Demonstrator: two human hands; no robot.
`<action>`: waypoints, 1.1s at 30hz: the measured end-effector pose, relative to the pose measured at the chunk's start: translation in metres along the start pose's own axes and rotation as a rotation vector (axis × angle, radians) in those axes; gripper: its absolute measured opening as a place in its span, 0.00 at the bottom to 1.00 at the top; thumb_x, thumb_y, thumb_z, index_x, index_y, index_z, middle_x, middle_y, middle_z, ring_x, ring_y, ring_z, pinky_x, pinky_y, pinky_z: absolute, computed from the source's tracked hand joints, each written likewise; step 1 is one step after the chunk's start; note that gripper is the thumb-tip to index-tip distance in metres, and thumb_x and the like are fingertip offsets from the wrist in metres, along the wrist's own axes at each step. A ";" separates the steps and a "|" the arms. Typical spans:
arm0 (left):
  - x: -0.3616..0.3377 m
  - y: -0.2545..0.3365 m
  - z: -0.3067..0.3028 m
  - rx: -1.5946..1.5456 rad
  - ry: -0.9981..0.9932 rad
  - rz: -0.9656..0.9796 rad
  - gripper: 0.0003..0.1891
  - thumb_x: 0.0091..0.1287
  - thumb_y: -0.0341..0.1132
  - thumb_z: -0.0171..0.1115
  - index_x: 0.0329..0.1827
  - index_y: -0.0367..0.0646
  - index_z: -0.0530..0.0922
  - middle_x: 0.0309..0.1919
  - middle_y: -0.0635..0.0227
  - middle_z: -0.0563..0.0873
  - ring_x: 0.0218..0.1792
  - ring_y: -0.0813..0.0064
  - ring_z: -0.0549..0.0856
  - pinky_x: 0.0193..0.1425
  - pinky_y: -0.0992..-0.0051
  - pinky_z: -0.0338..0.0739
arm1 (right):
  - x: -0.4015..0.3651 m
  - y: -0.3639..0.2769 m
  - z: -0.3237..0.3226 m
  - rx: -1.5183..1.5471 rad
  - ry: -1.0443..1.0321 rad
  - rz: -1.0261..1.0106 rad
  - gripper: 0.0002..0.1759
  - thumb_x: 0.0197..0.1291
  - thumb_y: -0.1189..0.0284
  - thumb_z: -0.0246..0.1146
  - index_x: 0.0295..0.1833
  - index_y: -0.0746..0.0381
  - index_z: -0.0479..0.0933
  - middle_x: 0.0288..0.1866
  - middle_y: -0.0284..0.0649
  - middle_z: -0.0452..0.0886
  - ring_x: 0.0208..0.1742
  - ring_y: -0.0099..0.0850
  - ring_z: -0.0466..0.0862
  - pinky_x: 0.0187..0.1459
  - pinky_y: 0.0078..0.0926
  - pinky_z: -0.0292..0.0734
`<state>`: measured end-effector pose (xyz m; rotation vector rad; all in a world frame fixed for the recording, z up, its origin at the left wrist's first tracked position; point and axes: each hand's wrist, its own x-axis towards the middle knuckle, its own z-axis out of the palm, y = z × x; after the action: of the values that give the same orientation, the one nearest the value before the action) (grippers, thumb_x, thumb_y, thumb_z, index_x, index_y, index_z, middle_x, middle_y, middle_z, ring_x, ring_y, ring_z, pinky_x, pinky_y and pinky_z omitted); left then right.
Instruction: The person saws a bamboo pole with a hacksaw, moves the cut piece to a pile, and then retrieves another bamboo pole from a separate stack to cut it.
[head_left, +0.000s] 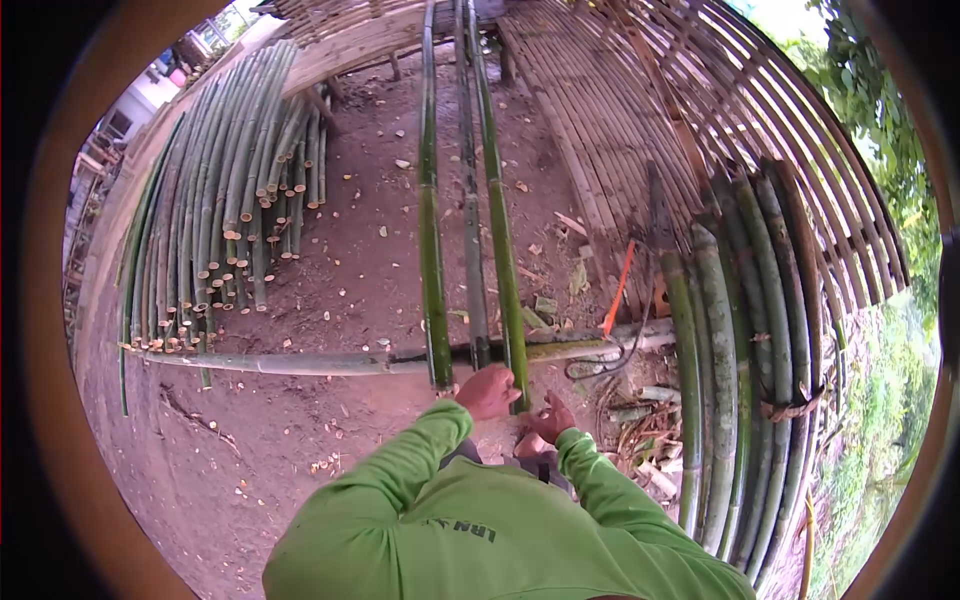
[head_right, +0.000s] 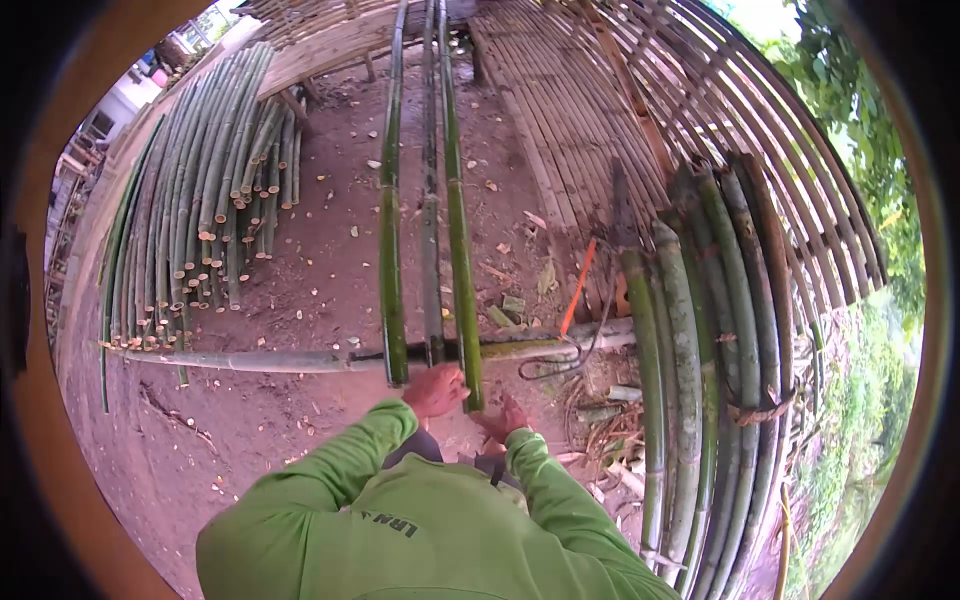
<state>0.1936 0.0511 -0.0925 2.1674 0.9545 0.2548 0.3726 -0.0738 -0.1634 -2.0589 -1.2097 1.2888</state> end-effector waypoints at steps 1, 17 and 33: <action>-0.015 -0.002 -0.023 -0.044 -0.067 -0.059 0.13 0.58 0.39 0.68 0.31 0.38 0.76 0.21 0.56 0.77 0.29 0.52 0.81 0.37 0.60 0.76 | 0.011 -0.016 0.008 0.046 -0.007 0.046 0.50 0.43 0.47 0.74 0.66 0.68 0.67 0.60 0.55 0.76 0.59 0.45 0.79 0.59 0.37 0.75; 0.019 -0.146 -0.131 -0.410 -0.140 -0.068 0.22 0.64 0.53 0.64 0.35 0.39 0.79 0.28 0.57 0.85 0.31 0.65 0.85 0.37 0.68 0.79 | -0.018 -0.151 -0.006 -0.130 0.031 0.356 0.35 0.33 0.57 0.78 0.47 0.67 0.79 0.36 0.50 0.84 0.39 0.40 0.86 0.42 0.35 0.81; -0.036 0.036 -0.002 -1.767 -0.308 -0.713 0.31 0.54 0.62 0.71 0.48 0.47 0.73 0.33 0.68 0.79 0.35 0.71 0.83 0.41 0.65 0.80 | -0.258 -0.015 0.066 -0.421 0.507 0.232 0.30 0.34 0.56 0.76 0.38 0.62 0.72 0.30 0.51 0.77 0.31 0.50 0.79 0.30 0.44 0.71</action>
<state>0.1869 0.0111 -0.0618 0.2094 0.7075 0.2326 0.2595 -0.2890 -0.0547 -2.6726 -1.0864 0.5506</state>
